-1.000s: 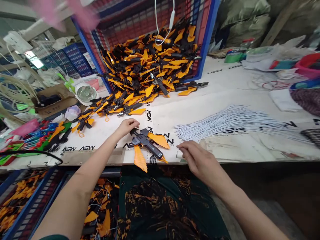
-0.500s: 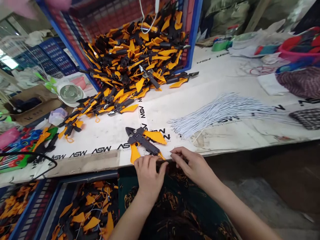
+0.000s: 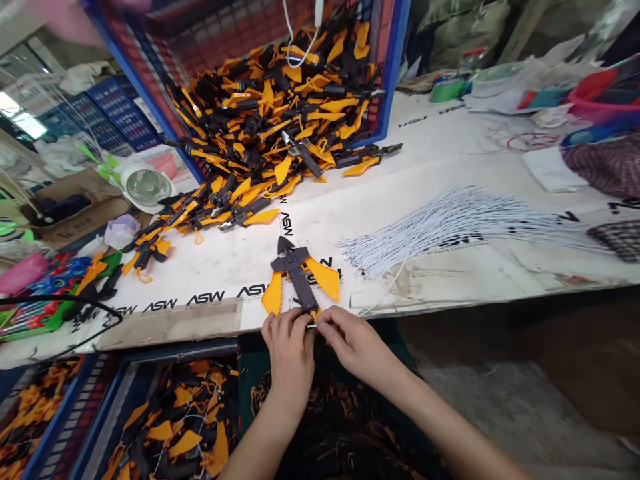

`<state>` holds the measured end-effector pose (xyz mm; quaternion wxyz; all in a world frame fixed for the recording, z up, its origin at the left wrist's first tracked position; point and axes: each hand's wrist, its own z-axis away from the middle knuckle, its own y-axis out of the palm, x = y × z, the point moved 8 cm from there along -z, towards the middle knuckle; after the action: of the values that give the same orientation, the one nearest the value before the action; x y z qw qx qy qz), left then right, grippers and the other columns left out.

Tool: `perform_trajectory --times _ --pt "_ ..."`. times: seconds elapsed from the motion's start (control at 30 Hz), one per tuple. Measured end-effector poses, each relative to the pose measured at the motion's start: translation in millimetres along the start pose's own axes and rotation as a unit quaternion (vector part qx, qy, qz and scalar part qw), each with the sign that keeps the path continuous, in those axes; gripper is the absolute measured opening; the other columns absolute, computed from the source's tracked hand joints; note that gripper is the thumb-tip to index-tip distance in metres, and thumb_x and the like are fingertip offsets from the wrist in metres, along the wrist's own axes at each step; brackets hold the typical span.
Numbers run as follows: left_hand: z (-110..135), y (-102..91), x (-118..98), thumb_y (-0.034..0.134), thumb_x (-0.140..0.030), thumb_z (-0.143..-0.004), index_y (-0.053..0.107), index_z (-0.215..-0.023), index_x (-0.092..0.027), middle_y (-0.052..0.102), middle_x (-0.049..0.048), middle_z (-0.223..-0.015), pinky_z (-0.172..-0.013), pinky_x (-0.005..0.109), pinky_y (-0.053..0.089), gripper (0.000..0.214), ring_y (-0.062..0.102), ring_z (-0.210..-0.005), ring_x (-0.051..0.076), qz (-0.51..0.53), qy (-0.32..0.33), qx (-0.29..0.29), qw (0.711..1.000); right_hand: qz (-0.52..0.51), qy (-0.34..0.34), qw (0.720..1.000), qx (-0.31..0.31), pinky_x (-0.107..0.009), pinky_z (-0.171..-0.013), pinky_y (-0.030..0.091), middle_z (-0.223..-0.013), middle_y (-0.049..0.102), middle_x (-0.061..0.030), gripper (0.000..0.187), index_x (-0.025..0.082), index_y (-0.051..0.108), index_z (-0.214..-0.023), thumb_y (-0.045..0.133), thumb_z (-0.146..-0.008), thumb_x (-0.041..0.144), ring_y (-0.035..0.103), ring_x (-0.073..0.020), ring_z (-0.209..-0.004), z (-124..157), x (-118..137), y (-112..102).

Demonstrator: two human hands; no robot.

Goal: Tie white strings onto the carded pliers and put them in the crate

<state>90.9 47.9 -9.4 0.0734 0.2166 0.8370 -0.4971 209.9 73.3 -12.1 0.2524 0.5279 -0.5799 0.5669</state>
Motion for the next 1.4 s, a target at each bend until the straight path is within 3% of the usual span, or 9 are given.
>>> perform_trajectory --times 0.17,0.33,0.4,0.47,0.53,0.57,0.83,1.1,1.4 --pt "2 -17.9 8 0.055 -0.016 -0.09 0.06 -0.103 -0.024 0.072 0.0059 -0.103 -0.111 0.051 0.024 0.016 0.064 -0.101 0.024 0.062 -0.046 -0.013 0.997 -0.106 -0.006 0.994 0.034 -0.028 -0.07 0.05 -0.08 0.061 -0.0018 0.02 0.021 0.054 -0.089 0.043 -0.1 0.034 0.06 -0.0163 -0.074 -3 15 10" --pt "7 -23.8 18 0.059 -0.032 -0.088 0.066 -0.09 -0.025 0.072 0.0053 -0.088 -0.089 0.046 0.04 0.01 0.063 -0.085 0.025 0.139 -0.169 0.021 0.976 -0.203 0.063 0.976 0.045 -0.026 -0.061 0.051 -0.078 0.062 -0.0006 0.026 0.02 0.056 -0.097 0.049 -0.097 0.046 0.06 -0.0132 -0.063 1 -5 5" --pt "17 -5.0 27 0.064 -0.038 -0.083 0.066 -0.088 -0.024 0.072 0.0058 -0.081 -0.079 0.04 0.044 0.015 0.064 -0.079 0.024 0.253 -0.267 0.068 0.927 -0.203 0.098 0.974 0.032 -0.026 -0.056 0.05 -0.077 0.063 -0.0009 0.029 0.02 0.057 -0.099 0.052 -0.093 0.048 0.06 -0.0133 -0.059 5 -17 -1" --pt "28 18.6 31 0.068 -0.043 -0.078 0.064 -0.09 -0.021 0.07 0.0051 -0.074 -0.071 0.035 0.046 0.025 0.063 -0.071 0.021 0.391 -0.352 0.107 0.844 -0.187 0.112 0.976 0.027 -0.026 -0.052 0.049 -0.077 0.064 -0.0013 0.028 0.02 0.059 -0.098 0.055 -0.091 0.047 0.061 -0.0136 -0.056 9 -23 -7" --pt "32 32.8 30 0.073 -0.047 -0.073 0.063 -0.092 -0.019 0.069 0.0043 -0.069 -0.07 0.031 0.046 0.036 0.063 -0.067 0.019 0.476 -0.387 0.116 0.781 -0.137 0.093 0.986 0.033 -0.026 -0.052 0.049 -0.073 0.066 -0.0007 0.023 0.021 0.061 -0.096 0.054 -0.092 0.043 0.062 -0.0141 -0.054 10 -20 -12" --pt "32 35.1 30 0.076 -0.048 -0.07 0.063 -0.093 -0.019 0.069 0.004 -0.069 -0.07 0.03 0.046 0.04 0.063 -0.068 0.018 0.492 -0.39 0.113 0.77 -0.099 0.073 0.992 0.035 -0.026 -0.053 0.049 -0.071 0.066 -0.0006 0.021 0.021 0.062 -0.095 0.053 -0.093 0.04 0.062 -0.0145 -0.054 9 -17 -14" --pt "23 26.9 27 0.079 -0.048 -0.067 0.064 -0.095 -0.019 0.066 0.0007 -0.066 -0.067 0.027 0.045 0.043 0.062 -0.067 0.017 0.471 -0.36 0.116 0.797 0.208 -0.06 0.976 0.016 -0.03 -0.062 0.046 -0.088 0.071 -0.0076 0.018 0.018 0.061 -0.097 0.043 -0.094 0.019 0.068 -0.0205 -0.07 3 -3 -6" --pt "24 30.4 27 0.076 -0.051 -0.07 0.063 -0.097 -0.02 0.064 0.0008 -0.069 -0.066 0.027 0.046 0.042 0.06 -0.067 0.016 0.459 -0.345 0.119 0.81 0.178 -0.023 0.984 -0.008 -0.027 -0.056 0.041 -0.079 0.069 -0.004 0.013 0.019 0.057 -0.093 0.044 -0.094 0.021 0.062 -0.016 -0.057 0 -7 -2" --pt "25 31.8 29 0.075 -0.05 -0.071 0.062 -0.098 -0.021 0.06 -0.0002 -0.07 -0.065 0.026 0.045 0.041 0.057 -0.067 0.015 0.463 -0.34 0.119 0.81 0.188 -0.037 0.981 0.003 -0.027 -0.058 0.041 -0.083 0.07 -0.0051 0.012 0.019 0.057 -0.095 0.045 -0.095 0.02 0.064 -0.0175 -0.063 3 -6 3"
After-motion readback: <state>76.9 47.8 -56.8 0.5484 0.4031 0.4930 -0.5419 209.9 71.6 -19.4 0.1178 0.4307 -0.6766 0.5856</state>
